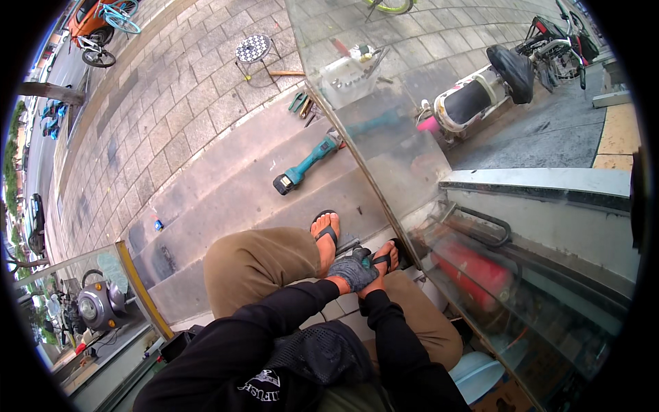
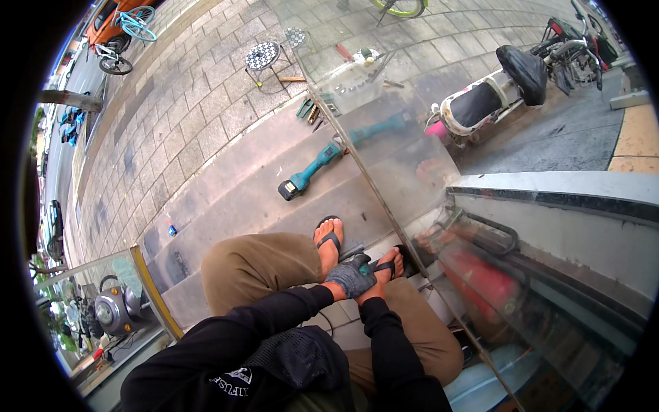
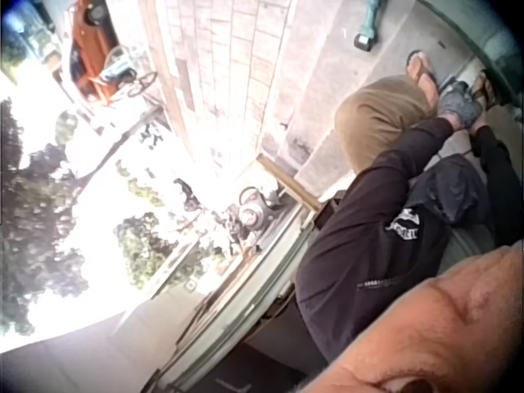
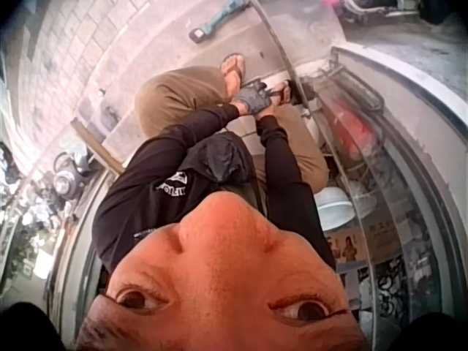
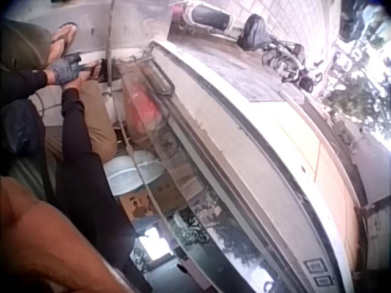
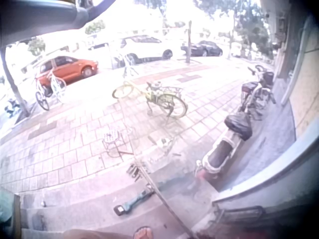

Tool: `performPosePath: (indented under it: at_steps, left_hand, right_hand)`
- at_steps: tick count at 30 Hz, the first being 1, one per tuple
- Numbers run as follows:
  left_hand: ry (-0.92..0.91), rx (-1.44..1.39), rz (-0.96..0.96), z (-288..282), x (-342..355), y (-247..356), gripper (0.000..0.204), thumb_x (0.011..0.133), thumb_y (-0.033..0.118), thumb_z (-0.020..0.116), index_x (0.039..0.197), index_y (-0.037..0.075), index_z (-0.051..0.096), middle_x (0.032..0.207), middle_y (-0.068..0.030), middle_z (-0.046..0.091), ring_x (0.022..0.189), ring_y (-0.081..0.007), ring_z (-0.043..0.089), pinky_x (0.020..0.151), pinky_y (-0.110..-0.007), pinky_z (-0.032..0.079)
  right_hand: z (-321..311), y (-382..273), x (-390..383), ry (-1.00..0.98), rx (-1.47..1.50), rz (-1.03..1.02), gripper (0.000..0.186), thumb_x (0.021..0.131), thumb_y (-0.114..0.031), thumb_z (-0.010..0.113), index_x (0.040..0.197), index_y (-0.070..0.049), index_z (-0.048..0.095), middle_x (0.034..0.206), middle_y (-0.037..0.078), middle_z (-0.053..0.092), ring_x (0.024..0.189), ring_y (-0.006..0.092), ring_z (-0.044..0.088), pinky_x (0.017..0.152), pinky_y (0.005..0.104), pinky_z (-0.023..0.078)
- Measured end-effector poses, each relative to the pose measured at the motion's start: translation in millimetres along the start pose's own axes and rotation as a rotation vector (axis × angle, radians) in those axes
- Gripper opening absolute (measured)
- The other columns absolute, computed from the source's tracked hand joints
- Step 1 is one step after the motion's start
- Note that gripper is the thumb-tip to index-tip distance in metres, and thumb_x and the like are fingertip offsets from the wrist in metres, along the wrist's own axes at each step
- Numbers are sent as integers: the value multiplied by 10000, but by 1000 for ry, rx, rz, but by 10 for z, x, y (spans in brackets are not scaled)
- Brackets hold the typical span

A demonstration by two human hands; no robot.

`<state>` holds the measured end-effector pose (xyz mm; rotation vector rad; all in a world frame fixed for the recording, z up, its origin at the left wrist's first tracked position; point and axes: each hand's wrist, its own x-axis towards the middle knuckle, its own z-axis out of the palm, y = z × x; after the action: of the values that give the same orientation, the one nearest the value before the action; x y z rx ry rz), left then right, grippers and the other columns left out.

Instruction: The person sits on the ground and uses a cordless drill to make holes in a metal frame. They hold the drill with both hands, position it on the frame, and operate it to create holes.

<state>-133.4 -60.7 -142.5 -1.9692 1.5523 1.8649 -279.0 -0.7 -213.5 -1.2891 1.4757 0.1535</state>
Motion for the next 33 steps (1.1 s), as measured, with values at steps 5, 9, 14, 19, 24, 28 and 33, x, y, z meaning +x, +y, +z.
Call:
performPosePath:
  at_steps: [5, 9, 14, 19, 24, 28, 33]
  left_hand:
    - [-3, 31, 28, 12, 17, -8, 638, 964, 475, 650, 1436, 49, 686, 1355, -271, 736, 1284, -432, 700, 1122, -482, 537]
    - [-32, 44, 19, -24, -16, 42, 638, 967, 484, 648, 1441, 59, 686, 1347, -268, 742, 1291, -427, 698, 1130, -480, 532]
    - [-26, 14, -6, -46, -31, 40, 652, 969, 502, 644, 1451, 63, 684, 1366, -268, 735, 1294, -429, 696, 1133, -480, 530]
    - [-36, 33, -7, -107, -50, 91, 662, 975, 521, 636, 1454, 67, 683, 1368, -269, 734, 1304, -427, 692, 1144, -480, 522]
    - [-42, 10, -36, -125, -55, 115, 678, 966, 528, 647, 1453, 57, 681, 1368, -278, 730, 1293, -432, 696, 1133, -482, 529]
    - [-17, 7, 17, -42, 6, 14, 676, 951, 512, 666, 1439, 43, 688, 1364, -274, 732, 1283, -433, 699, 1128, -484, 532]
    - [14, -7, 27, -55, -16, 22, 646, 942, 469, 674, 1421, 35, 698, 1363, -275, 731, 1278, -431, 702, 1122, -480, 538]
  right_hand:
    - [15, 37, -32, -10, -7, 6, 967, 948, -355, 840, 1683, -23, 307, 1445, 228, 639, 1366, 332, 618, 1142, 405, 478]
    - [36, 59, -44, -14, -5, 9, 975, 947, -350, 842, 1687, -23, 298, 1446, 227, 636, 1366, 330, 618, 1139, 404, 479]
    - [37, 29, -28, -16, -10, 5, 986, 946, -343, 845, 1692, -22, 286, 1448, 226, 633, 1365, 329, 617, 1136, 402, 481]
    - [40, 18, -27, -24, -19, 1, 996, 944, -336, 847, 1696, -22, 275, 1450, 225, 629, 1364, 327, 616, 1133, 400, 483]
    - [54, 30, -35, -32, -25, -1, 1007, 943, -329, 850, 1701, -22, 264, 1452, 225, 626, 1363, 325, 615, 1130, 398, 485]
    - [66, 32, -12, -34, -29, -6, 1015, 942, -324, 852, 1705, -21, 255, 1454, 224, 623, 1363, 324, 614, 1128, 396, 486]
    - [54, 57, 6, -29, -31, -24, 1026, 941, -317, 855, 1710, -21, 244, 1456, 223, 620, 1362, 322, 614, 1125, 394, 488]
